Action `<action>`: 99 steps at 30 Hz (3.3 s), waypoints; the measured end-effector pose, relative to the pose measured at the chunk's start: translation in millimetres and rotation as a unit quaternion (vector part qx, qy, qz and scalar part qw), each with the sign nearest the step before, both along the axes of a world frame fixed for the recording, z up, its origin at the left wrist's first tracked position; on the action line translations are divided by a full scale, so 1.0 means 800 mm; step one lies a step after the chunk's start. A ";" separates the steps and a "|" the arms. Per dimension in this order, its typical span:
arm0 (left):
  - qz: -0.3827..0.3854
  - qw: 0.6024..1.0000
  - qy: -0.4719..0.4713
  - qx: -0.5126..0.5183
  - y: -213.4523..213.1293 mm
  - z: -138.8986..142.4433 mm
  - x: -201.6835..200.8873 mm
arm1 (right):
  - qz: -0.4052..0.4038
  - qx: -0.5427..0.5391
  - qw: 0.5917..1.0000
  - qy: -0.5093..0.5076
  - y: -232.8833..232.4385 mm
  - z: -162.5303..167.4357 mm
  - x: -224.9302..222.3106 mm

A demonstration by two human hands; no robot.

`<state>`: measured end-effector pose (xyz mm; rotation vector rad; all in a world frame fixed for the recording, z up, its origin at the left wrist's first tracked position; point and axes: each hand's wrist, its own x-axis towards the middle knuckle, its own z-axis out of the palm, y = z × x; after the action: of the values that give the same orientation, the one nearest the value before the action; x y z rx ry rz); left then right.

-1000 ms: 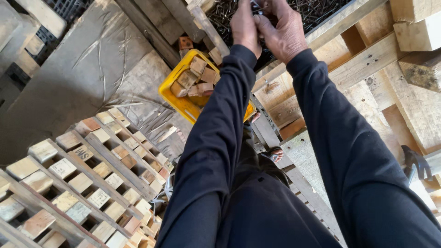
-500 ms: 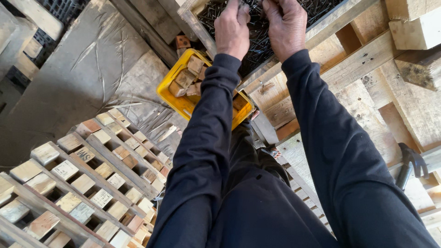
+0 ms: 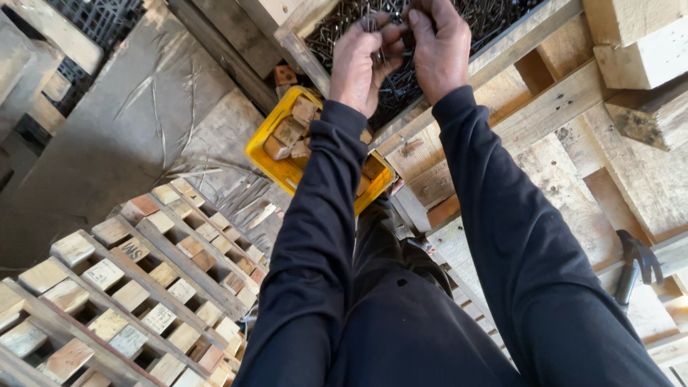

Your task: The person assembles a wooden pallet by placing small wooden blocks into gaps and securing them with nails using a hammer. The person repeatedly picks up blocks and nails, positions them, and hammers them into place.

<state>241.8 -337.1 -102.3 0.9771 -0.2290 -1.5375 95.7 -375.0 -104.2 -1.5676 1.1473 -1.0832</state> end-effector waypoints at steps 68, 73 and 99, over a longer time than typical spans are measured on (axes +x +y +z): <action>-0.271 0.796 0.530 0.110 0.445 0.115 -0.525 | -0.368 0.058 0.883 -0.286 0.633 0.221 -0.430; -0.388 0.857 0.334 0.057 0.482 0.113 -0.549 | -0.406 0.045 0.868 -0.284 0.674 0.210 -0.483; -0.390 0.686 -0.409 -0.459 0.550 0.029 -0.564 | -0.178 0.309 0.785 0.507 0.646 0.011 -0.665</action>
<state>-209.2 102.6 -79.3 0.6460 -2.0762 -1.2543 -436.0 141.7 -95.8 -1.3696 2.2951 0.1149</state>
